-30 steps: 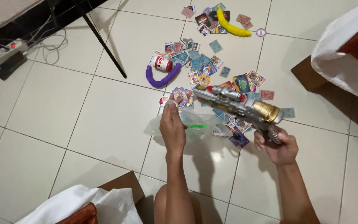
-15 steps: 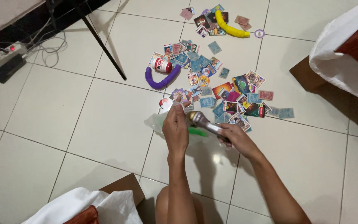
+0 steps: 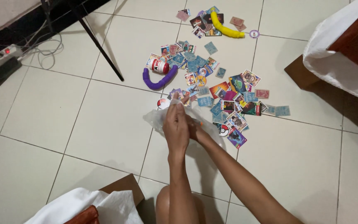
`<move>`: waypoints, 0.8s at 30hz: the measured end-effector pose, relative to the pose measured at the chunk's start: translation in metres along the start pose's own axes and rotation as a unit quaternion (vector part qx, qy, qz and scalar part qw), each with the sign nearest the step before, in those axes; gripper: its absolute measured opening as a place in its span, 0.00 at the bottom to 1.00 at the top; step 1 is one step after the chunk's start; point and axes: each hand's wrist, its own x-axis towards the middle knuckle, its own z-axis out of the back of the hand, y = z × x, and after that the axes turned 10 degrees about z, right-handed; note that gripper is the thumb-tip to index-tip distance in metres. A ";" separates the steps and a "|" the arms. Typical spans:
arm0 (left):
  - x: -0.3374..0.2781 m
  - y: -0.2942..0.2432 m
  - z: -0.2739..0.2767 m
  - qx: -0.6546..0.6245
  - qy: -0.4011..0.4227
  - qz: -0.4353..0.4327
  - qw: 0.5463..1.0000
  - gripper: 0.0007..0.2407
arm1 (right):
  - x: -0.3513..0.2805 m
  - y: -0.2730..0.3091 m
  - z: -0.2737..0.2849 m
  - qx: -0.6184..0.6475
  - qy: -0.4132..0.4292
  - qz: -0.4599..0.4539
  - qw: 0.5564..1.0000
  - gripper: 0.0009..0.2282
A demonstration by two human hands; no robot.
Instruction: The person kneels on the tiled floor and picks up scattered trading cards and small toys, placing them by handfuls into a clear plastic bag. They then stand, carry the bag to the nightstand between the beds, set it down and tie it closed.
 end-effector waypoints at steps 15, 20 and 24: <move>0.007 0.005 0.019 -0.127 -0.119 0.038 0.984 0.18 | -0.172 -0.018 0.084 -0.374 -0.095 -0.203 0.900 0.21; 0.003 0.003 0.019 -0.121 -0.128 0.019 0.984 0.19 | -0.170 -0.021 0.051 -0.415 0.060 -0.375 0.827 0.30; 0.000 -0.002 0.016 -0.110 -0.117 0.030 0.987 0.19 | -0.138 -0.047 0.054 -0.449 0.053 -0.362 0.816 0.31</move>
